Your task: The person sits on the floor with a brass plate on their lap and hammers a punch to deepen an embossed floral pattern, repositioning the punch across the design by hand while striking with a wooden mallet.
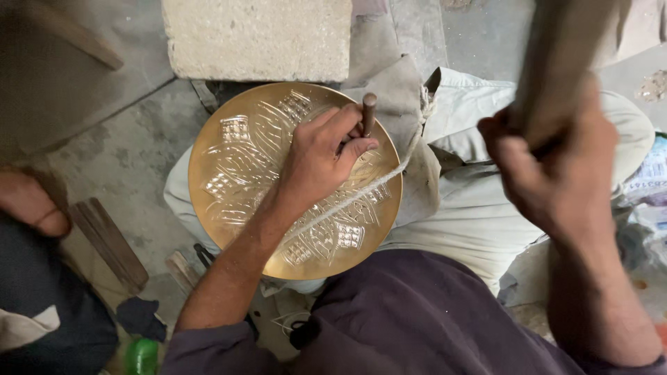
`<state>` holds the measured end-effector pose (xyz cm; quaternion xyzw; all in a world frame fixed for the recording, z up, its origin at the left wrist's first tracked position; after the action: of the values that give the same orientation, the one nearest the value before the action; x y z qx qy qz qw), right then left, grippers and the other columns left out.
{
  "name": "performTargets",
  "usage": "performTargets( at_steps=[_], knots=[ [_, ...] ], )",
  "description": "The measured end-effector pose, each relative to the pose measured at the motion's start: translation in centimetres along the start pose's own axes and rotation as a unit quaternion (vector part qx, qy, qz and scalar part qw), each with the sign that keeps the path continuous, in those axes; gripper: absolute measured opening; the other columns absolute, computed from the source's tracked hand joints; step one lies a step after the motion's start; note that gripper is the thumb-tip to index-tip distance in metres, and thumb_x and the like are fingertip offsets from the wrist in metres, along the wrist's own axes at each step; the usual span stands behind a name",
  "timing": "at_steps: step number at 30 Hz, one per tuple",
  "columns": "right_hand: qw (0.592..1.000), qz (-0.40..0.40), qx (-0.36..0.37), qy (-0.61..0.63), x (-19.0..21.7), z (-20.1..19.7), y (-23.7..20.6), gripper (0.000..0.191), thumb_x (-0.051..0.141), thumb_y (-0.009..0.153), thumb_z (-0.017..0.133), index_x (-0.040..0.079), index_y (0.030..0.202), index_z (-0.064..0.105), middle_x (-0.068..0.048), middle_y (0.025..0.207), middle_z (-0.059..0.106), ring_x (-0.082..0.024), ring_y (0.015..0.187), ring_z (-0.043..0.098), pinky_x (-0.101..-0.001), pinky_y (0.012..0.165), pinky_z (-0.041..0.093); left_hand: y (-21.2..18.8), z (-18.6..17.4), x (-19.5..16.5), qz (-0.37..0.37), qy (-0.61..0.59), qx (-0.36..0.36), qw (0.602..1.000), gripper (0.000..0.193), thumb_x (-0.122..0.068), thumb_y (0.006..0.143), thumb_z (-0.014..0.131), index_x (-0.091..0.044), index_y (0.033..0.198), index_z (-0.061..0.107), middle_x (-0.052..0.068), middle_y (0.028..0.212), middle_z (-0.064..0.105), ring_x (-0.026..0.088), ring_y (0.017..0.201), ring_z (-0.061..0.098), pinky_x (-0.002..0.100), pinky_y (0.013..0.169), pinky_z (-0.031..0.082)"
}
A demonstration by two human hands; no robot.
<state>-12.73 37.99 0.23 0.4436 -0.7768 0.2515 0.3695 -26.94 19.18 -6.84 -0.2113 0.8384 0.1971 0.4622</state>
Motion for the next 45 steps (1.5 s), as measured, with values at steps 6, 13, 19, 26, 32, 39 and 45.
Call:
performTargets(
  at_steps=[6, 13, 19, 26, 32, 39, 45],
  knots=[
    [0.964, -0.061, -0.016, -0.259, 0.5, 0.2, -0.9, 0.051, 0.008, 0.084, 0.078, -0.003, 0.126, 0.051, -0.023, 0.106, 0.068, -0.033, 0.087, 0.067, -0.0443, 0.072, 0.057, 0.7, 0.9, -0.7, 0.005, 0.027, 0.043, 0.999, 0.028, -0.014, 0.09, 0.082, -0.002, 0.111, 0.066, 0.01, 0.085, 0.068, 0.024, 0.074, 0.069, 0.039, 0.065, 0.052],
    [0.986, 0.046, -0.076, -0.14, -2.1, 1.5, -5.1, 0.048, 0.009, 0.09, 0.074, 0.001, 0.129, 0.048, -0.017, 0.102, 0.068, -0.031, 0.089, 0.068, -0.0444, 0.079, 0.055, 0.8, 3.3, -0.7, -0.023, -0.024, 0.16, 0.987, 0.04, 0.008, 0.095, 0.058, -0.007, 0.131, 0.065, 0.012, 0.096, 0.068, 0.019, 0.091, 0.079, 0.026, 0.062, 0.06],
    [0.972, 0.065, -0.048, -0.222, -3.8, 2.6, -6.4, 0.048, 0.007, 0.083, 0.078, -0.004, 0.124, 0.054, -0.025, 0.103, 0.07, -0.036, 0.089, 0.07, -0.0465, 0.076, 0.057, 0.6, 2.9, -2.8, 0.049, 0.037, 0.163, 0.985, 0.034, 0.007, 0.099, 0.059, -0.009, 0.127, 0.069, 0.01, 0.098, 0.068, 0.02, 0.092, 0.078, 0.028, 0.068, 0.064],
    [0.989, 0.147, -0.016, -0.013, -7.6, 1.5, -5.7, 0.042, 0.014, 0.095, 0.073, -0.003, 0.128, 0.053, -0.016, 0.107, 0.073, -0.026, 0.094, 0.074, -0.0391, 0.083, 0.061, -0.5, -1.0, -0.8, -0.02, 0.016, 0.008, 1.0, 0.023, -0.014, 0.096, 0.079, -0.004, 0.111, 0.064, 0.008, 0.091, 0.07, 0.017, 0.079, 0.073, 0.032, 0.065, 0.058],
    [0.999, 0.032, -0.028, 0.002, -3.7, -0.1, -1.7, 0.042, 0.011, 0.097, 0.078, -0.005, 0.124, 0.051, -0.016, 0.106, 0.069, -0.023, 0.094, 0.071, -0.0366, 0.083, 0.061, -1.1, -0.7, 0.0, -0.01, -0.028, -0.028, 0.999, 0.029, -0.015, 0.094, 0.081, -0.004, 0.114, 0.063, 0.008, 0.092, 0.07, 0.019, 0.081, 0.075, 0.033, 0.068, 0.06],
    [0.981, -0.104, 0.045, -0.158, 1.4, 2.2, 2.4, 0.047, -0.001, 0.085, 0.078, -0.007, 0.125, 0.053, -0.025, 0.1, 0.068, -0.038, 0.091, 0.067, -0.0457, 0.078, 0.057, -1.1, -0.3, -0.1, -0.011, 0.015, -0.019, 1.0, 0.029, -0.012, 0.092, 0.08, -0.003, 0.112, 0.062, 0.011, 0.09, 0.07, 0.024, 0.081, 0.072, 0.037, 0.069, 0.057],
    [0.996, -0.034, 0.047, 0.068, 1.7, 2.4, 4.1, 0.043, 0.01, 0.089, 0.063, 0.002, 0.13, 0.052, -0.007, 0.102, 0.065, -0.024, 0.089, 0.067, -0.0392, 0.077, 0.056, -1.0, -0.1, 0.1, -0.029, 0.016, -0.015, 0.999, 0.027, -0.011, 0.092, 0.08, -0.003, 0.108, 0.061, 0.011, 0.087, 0.068, 0.025, 0.08, 0.071, 0.039, 0.068, 0.055]
  ],
)
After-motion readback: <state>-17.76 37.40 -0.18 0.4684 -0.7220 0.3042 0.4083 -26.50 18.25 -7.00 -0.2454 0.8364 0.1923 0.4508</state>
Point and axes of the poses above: each hand's wrist, its own y-axis towards the middle knuckle, its own z-axis out of the palm, x = y × z, the point moved 10 cm from there along y, towards the middle knuckle
